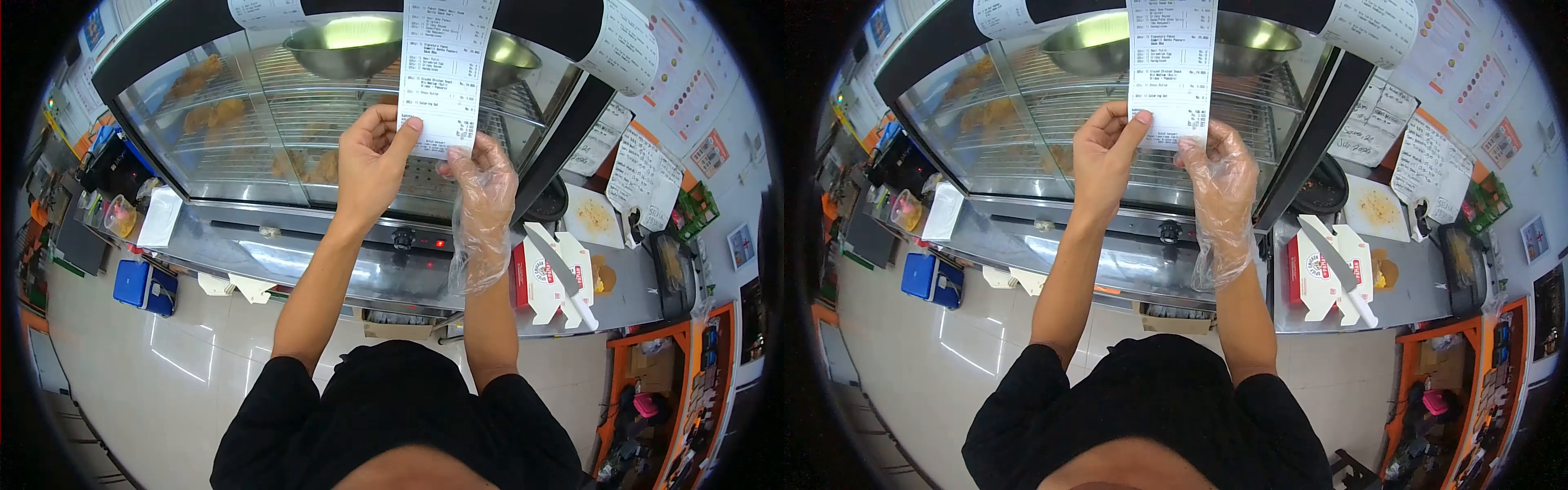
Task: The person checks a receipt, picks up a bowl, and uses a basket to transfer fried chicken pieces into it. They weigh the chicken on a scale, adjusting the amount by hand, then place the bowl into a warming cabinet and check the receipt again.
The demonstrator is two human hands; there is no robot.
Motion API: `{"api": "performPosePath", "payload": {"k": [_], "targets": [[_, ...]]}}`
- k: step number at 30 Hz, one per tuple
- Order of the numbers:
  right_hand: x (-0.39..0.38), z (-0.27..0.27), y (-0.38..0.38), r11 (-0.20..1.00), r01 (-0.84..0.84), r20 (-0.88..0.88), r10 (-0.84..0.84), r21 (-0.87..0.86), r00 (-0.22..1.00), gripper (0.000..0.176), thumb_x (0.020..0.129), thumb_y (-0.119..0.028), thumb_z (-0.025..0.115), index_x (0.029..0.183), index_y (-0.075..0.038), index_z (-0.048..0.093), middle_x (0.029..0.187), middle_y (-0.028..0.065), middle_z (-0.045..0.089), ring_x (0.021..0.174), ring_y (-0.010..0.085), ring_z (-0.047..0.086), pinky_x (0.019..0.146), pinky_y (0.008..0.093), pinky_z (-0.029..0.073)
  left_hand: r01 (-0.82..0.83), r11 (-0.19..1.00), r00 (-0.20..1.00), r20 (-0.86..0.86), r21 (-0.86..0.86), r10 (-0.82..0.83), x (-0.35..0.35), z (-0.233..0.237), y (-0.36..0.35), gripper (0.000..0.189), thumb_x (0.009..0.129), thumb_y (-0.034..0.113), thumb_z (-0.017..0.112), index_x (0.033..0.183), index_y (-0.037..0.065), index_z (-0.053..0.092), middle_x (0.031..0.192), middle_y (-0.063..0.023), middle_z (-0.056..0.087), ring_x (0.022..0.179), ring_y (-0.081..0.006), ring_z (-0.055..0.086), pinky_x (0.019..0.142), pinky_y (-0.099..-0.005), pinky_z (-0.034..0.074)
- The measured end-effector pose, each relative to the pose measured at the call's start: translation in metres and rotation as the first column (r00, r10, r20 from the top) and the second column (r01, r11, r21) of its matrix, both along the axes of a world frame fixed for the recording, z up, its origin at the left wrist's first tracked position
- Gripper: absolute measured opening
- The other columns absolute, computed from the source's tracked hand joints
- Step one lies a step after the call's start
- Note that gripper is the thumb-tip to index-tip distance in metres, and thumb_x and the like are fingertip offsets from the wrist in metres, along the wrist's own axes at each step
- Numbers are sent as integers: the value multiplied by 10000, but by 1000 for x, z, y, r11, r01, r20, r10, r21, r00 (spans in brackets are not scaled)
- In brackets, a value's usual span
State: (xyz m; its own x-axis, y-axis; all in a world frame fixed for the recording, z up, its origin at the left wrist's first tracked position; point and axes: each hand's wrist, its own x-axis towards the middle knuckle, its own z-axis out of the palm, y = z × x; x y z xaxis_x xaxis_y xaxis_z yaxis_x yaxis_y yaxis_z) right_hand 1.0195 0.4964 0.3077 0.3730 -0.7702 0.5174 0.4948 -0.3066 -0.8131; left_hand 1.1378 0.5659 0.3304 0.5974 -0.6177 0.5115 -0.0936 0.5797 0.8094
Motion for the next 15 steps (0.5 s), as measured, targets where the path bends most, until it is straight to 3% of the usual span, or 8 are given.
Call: {"api": "performPosePath", "payload": {"k": [8,10,11,15], "targets": [[1,-29,7,990,59,66,-67,128,996,354,954,-136,656,1257,29,572,1032,109,652,809,128,620,722,274,541,-41,999,999,19,33,41,6,-7,-11,174,950,140,679,1010,-20,646,885,-41,700,757,-52,601,663,-212,460],[-1,-48,14,980,77,-33,-72,185,997,346,968,-201,654,1233,13,588,999,80,642,788,120,615,705,266,535,-42,998,999,10,53,42,6,-9,-13,176,950,140,679,1012,-21,646,888,-42,699,761,-53,601,672,-213,462],[1,-65,16,982,53,-47,-45,182,998,342,975,-246,650,1204,4,602,982,65,636,772,110,607,681,261,522,-36,999,999,5,37,36,6,-9,-15,178,950,141,680,1011,-22,646,891,-43,699,765,-54,602,680,-213,465],[0,-130,38,963,-140,-206,188,230,960,261,977,-200,637,1144,0,622,946,54,649,751,117,602,683,252,495,-26,999,1000,-5,20,26,7,-7,-16,186,949,145,683,1012,-25,644,908,-51,699,784,-60,605,714,-216,475]]}}
